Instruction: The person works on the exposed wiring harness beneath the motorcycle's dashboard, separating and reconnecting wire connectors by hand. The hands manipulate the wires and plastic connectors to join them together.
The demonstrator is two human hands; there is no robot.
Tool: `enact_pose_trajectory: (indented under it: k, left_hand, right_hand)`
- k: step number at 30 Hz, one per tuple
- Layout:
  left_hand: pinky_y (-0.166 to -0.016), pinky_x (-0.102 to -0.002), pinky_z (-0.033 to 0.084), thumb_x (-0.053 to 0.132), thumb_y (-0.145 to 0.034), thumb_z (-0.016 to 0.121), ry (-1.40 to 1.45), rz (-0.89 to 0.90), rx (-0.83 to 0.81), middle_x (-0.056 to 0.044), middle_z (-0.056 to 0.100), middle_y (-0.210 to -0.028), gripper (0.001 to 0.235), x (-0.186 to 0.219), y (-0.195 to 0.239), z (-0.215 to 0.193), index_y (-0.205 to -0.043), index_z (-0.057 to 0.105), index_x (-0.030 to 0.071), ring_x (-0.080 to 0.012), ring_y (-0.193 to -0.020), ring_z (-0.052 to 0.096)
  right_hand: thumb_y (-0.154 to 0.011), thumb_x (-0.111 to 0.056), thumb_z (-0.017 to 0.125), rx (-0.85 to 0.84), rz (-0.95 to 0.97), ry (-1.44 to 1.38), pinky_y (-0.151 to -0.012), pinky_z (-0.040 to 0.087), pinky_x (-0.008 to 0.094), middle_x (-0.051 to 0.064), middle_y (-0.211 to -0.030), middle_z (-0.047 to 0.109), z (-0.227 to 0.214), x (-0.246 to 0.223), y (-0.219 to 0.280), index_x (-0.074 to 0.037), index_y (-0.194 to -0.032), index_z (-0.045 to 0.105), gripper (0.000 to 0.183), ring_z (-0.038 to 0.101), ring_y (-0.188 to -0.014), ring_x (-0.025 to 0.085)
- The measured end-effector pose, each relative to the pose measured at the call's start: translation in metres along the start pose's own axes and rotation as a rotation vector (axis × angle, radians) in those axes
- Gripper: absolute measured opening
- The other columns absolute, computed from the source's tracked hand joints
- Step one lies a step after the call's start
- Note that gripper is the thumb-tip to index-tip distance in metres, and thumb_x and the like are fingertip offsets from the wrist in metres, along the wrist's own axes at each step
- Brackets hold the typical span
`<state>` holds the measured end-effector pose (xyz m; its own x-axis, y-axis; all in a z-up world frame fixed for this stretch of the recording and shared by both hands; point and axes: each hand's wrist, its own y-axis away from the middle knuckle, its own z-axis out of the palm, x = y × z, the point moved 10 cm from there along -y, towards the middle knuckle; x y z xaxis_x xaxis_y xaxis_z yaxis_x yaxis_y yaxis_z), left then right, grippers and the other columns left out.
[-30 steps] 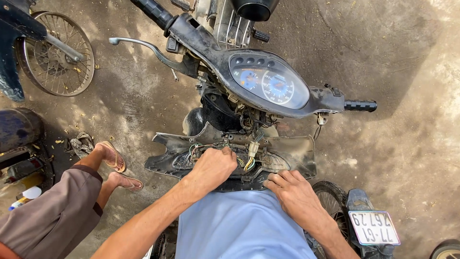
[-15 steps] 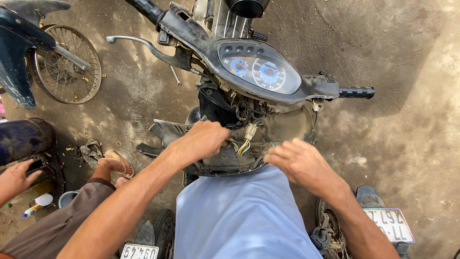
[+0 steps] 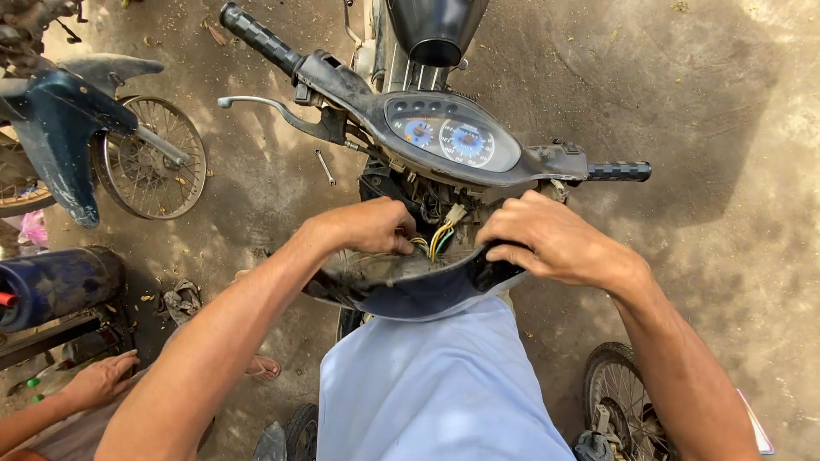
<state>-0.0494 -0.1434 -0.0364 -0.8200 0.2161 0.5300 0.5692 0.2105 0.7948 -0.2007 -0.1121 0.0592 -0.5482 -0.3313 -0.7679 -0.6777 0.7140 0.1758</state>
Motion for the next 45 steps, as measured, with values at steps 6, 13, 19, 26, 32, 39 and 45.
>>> enact_pose_trajectory:
  k: [6,13,19,26,32,39,45]
  left_hand:
    - [-0.088,-0.055,0.059,0.026,-0.093,0.072,-0.12,0.07,0.046,-0.02,0.078,-0.102,0.028,0.002,-0.011,0.024,-0.112,0.078,0.006,-0.0406,-0.101,0.074]
    - [-0.072,-0.053,0.062,0.022,-0.091,0.074,-0.215,0.184,0.051,-0.019,0.077,-0.081,0.02,-0.01,-0.033,0.043,-0.09,0.076,0.002,-0.0401,-0.079,0.076]
    - [-0.072,-0.055,0.061,0.019,-0.093,0.072,-0.113,0.186,0.081,-0.024,0.076,-0.081,0.022,-0.01,-0.014,0.03,-0.09,0.075,-0.002,-0.0448,-0.08,0.075]
    - [-0.078,-0.057,0.06,0.022,-0.098,0.065,0.015,0.202,0.084,-0.024,0.077,-0.091,0.026,-0.013,-0.002,0.02,-0.112,0.074,0.002,-0.0467,-0.091,0.075]
    - [-0.074,-0.055,0.061,0.024,-0.096,0.064,-0.146,0.179,0.141,-0.024,0.076,-0.087,0.026,-0.019,-0.016,0.044,-0.106,0.075,0.002,-0.045,-0.087,0.076]
    - [-0.071,-0.059,0.06,0.022,-0.098,0.062,-0.284,0.26,0.2,-0.024,0.076,-0.089,0.034,-0.019,-0.009,0.048,-0.12,0.067,-0.004,-0.0433,-0.084,0.076]
    - [-0.07,-0.047,0.059,0.004,-0.094,0.057,-0.575,0.18,-0.062,-0.009,0.077,-0.099,0.019,-0.01,-0.024,0.06,-0.1,0.075,0.009,-0.0326,-0.088,0.074]
  right_hand:
    - [-0.081,-0.048,0.079,0.1,-0.147,0.401,-0.084,0.041,0.035,-0.005,-0.084,0.055,0.043,-0.007,0.027,-0.021,-0.099,0.064,0.036,0.053,-0.086,0.017]
    - [-0.091,-0.043,0.072,0.2,-0.193,0.425,-0.082,0.041,0.035,-0.003,-0.083,0.053,0.041,-0.012,0.021,-0.018,-0.089,0.058,0.029,0.054,-0.086,0.018]
    - [-0.089,-0.042,0.075,0.194,-0.141,0.332,-0.081,0.042,0.034,-0.003,-0.084,0.059,0.032,-0.009,0.01,-0.018,-0.087,0.061,0.028,0.058,-0.087,0.017]
    - [-0.089,-0.042,0.074,0.196,-0.085,0.327,-0.081,0.042,0.034,-0.002,-0.081,0.061,0.033,-0.006,0.011,-0.017,-0.086,0.063,0.028,0.059,-0.086,0.017]
    - [-0.091,-0.046,0.072,0.156,-0.075,0.343,-0.083,0.041,0.034,-0.001,-0.079,0.059,0.051,-0.001,0.014,-0.018,-0.086,0.061,0.03,0.057,-0.085,0.019]
    - [-0.08,-0.053,0.076,0.018,-0.041,0.535,-0.099,0.038,0.045,0.0,-0.09,0.066,0.071,-0.033,-0.003,-0.02,-0.095,0.063,0.039,0.06,-0.098,0.019]
    - [-0.105,-0.048,0.06,-0.091,-0.171,0.652,-0.067,0.043,0.039,0.003,-0.078,0.059,0.146,-0.051,-0.014,-0.016,-0.082,0.061,0.04,0.056,-0.073,0.024]
